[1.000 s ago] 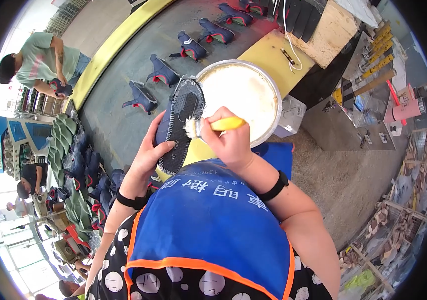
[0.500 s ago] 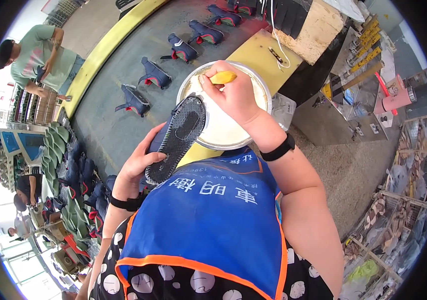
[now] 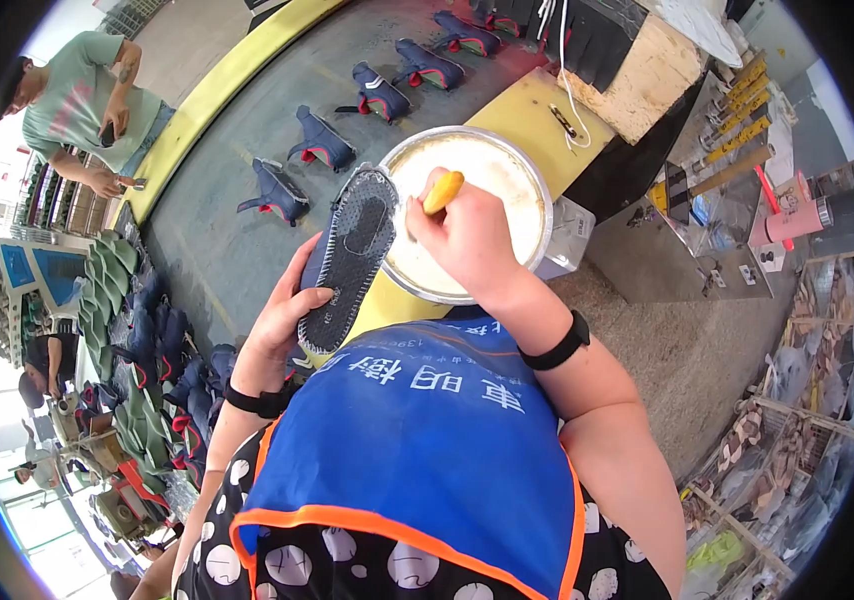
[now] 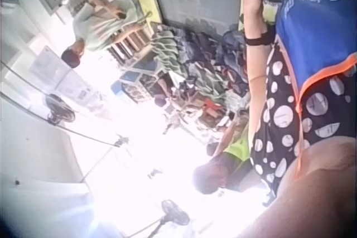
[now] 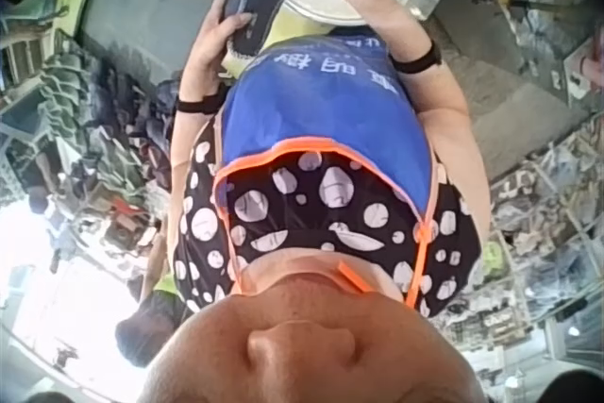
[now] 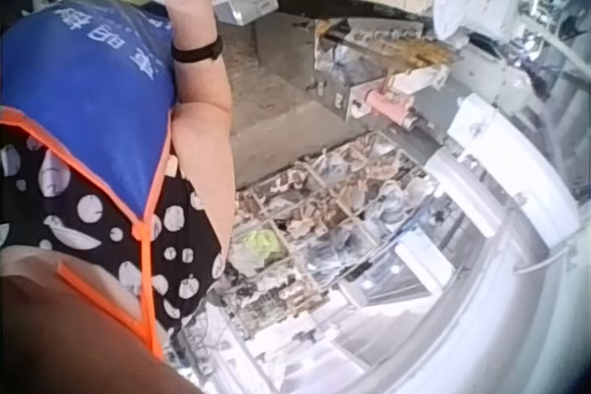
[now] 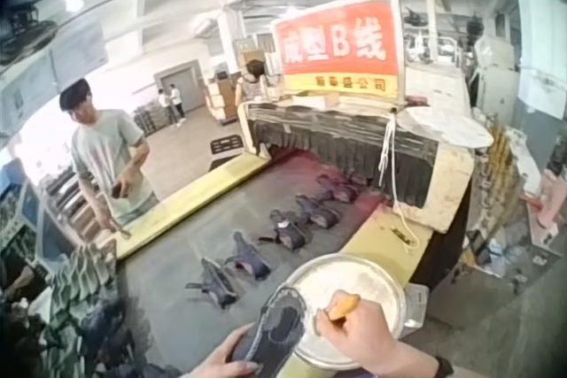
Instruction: Applying glue to the bottom of shoe soles using a brush.
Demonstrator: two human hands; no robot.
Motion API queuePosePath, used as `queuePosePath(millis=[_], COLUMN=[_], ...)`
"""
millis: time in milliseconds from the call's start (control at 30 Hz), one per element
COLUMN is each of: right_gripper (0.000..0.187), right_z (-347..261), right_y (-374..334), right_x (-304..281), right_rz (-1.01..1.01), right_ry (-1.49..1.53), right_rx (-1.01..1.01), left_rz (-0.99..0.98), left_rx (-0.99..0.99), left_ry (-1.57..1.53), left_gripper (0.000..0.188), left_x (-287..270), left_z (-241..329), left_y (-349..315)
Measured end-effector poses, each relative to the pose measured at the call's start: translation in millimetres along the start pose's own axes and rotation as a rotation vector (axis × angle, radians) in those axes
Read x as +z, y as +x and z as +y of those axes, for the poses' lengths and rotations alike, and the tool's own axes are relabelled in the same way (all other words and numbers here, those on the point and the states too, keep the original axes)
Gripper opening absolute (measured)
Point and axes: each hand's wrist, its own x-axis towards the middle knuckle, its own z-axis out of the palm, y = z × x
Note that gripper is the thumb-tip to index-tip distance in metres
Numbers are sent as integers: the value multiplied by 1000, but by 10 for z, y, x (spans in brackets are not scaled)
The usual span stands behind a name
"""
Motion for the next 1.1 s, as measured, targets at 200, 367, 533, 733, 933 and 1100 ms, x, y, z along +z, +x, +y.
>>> queuePosePath(millis=[200,367,533,733,933,1100], right_gripper=[18,23,15,10,16,19], right_z=[-48,-135,-197,-61,187,174], right_y=[103,325,194,246,250,297], right_x=[43,363,708,516,312,299], right_rz=[-28,81,-198,-49,122,216], right_ry=[313,326,439,477,268,162], right_rx=[89,120,192,306,474,494], left_rz=[-14,-23,37,312,948,1136], left_rx=[-37,0,-23,-127,-195,-147], left_ry=[-176,-64,-100,-615,-323,341], left_gripper=[79,79,79,55,97,100], left_x=[-123,-66,-312,-1095,-2355,-3181], left_z=[-82,-13,-159,-773,-1313,-1636], left_y=[14,-4,-4,41,481,1069])
